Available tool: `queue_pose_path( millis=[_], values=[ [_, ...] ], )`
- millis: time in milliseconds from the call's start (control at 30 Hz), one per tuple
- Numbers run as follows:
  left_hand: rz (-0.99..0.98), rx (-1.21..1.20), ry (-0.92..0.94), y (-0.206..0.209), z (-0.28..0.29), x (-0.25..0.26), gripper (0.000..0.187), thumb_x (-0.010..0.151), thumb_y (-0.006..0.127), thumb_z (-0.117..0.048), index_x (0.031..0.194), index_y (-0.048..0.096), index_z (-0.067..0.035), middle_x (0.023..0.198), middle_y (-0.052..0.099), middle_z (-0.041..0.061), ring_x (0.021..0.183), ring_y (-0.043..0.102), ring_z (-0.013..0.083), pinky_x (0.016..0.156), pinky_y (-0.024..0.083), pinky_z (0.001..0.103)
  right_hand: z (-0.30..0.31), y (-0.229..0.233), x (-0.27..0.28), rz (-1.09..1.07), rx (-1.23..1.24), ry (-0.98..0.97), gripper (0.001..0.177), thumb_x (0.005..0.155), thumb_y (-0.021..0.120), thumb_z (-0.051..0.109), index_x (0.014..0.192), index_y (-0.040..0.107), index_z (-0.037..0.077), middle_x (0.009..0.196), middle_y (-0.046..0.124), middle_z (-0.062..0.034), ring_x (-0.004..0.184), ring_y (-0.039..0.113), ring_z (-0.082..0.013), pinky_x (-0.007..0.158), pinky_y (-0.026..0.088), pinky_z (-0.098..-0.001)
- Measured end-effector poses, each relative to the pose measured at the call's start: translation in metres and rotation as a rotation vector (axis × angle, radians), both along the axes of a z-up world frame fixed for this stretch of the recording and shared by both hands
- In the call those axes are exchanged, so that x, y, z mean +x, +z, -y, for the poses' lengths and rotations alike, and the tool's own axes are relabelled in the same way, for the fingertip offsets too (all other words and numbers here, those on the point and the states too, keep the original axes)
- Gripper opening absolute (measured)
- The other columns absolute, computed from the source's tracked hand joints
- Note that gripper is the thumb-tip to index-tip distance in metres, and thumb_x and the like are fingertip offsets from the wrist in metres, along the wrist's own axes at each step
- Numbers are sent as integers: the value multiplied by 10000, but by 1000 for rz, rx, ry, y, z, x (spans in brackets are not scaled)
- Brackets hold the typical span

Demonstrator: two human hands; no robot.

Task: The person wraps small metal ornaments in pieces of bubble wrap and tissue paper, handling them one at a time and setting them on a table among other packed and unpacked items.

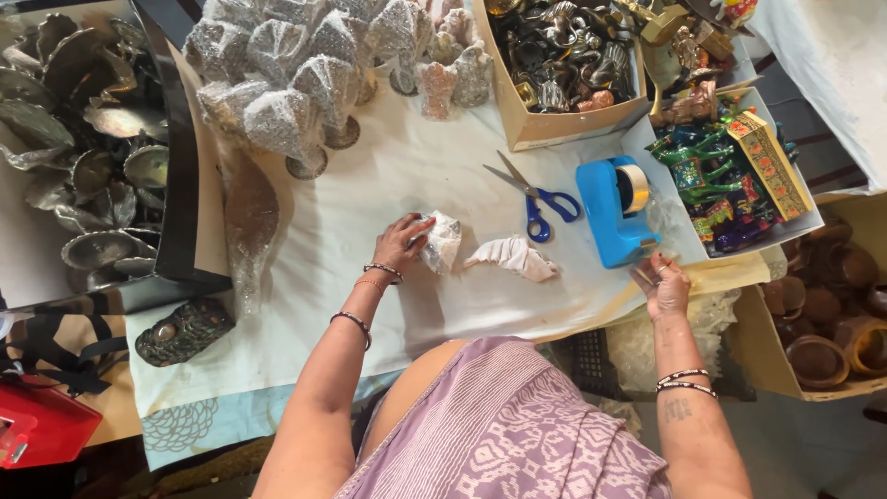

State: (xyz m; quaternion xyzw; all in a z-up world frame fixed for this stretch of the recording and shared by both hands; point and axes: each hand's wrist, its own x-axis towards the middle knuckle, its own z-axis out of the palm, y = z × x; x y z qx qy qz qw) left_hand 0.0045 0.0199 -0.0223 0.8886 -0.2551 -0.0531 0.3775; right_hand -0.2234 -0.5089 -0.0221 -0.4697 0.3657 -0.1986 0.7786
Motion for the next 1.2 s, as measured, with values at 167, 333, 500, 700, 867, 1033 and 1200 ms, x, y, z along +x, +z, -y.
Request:
queue_pose_path(
  millis=[167,333,500,700,867,1033,1200],
  values=[
    [5,-28,8,5,1,-2,381,958,668,-263,1327,677,-359,1430,599,21,1234,599,293,1009,512,414,3,-8,5,-131,-166,45,78,1009,696,148,962,648,109,860,654,-4,784,659,-145,793,638,-423],
    [-9,-36,22,4,2,0,370,955,673,-268,1311,682,-367,1423,608,17,1211,620,287,997,525,405,15,-44,-13,-344,-372,-40,69,1018,712,159,1035,708,92,821,621,14,682,610,-112,661,599,-351],
    [30,-29,35,-1,3,0,374,933,705,-275,1294,698,-374,1411,622,18,1181,625,293,996,523,405,-61,-11,27,-159,-339,140,192,1003,598,75,1169,650,-7,877,634,-16,712,627,-135,677,609,-340],
    [34,-69,69,-3,5,-2,350,918,726,-278,1261,719,-347,1382,642,21,1195,630,274,985,537,388,-235,53,168,-88,-309,785,192,945,597,84,1090,712,37,848,662,-21,685,637,-97,666,595,-270],
    [0,-65,62,3,4,0,331,914,728,-284,1241,728,-327,1356,655,28,1174,652,276,966,546,386,-311,44,229,-304,-452,993,214,936,751,213,944,715,2,727,675,-19,597,622,-105,568,547,-272],
    [108,-87,68,-12,6,-1,371,867,770,-291,1233,713,-286,1313,663,48,1163,647,306,955,526,414,-327,62,242,-575,-798,1067,244,834,813,296,797,747,64,682,723,-35,561,677,-112,550,577,-261],
    [9,-74,102,35,9,-11,572,875,710,-261,1426,560,-282,1385,610,24,1190,615,291,948,526,444,-329,62,248,-652,-990,1122,295,795,839,348,768,743,70,649,721,-43,558,709,-132,579,590,-280]
  ],
)
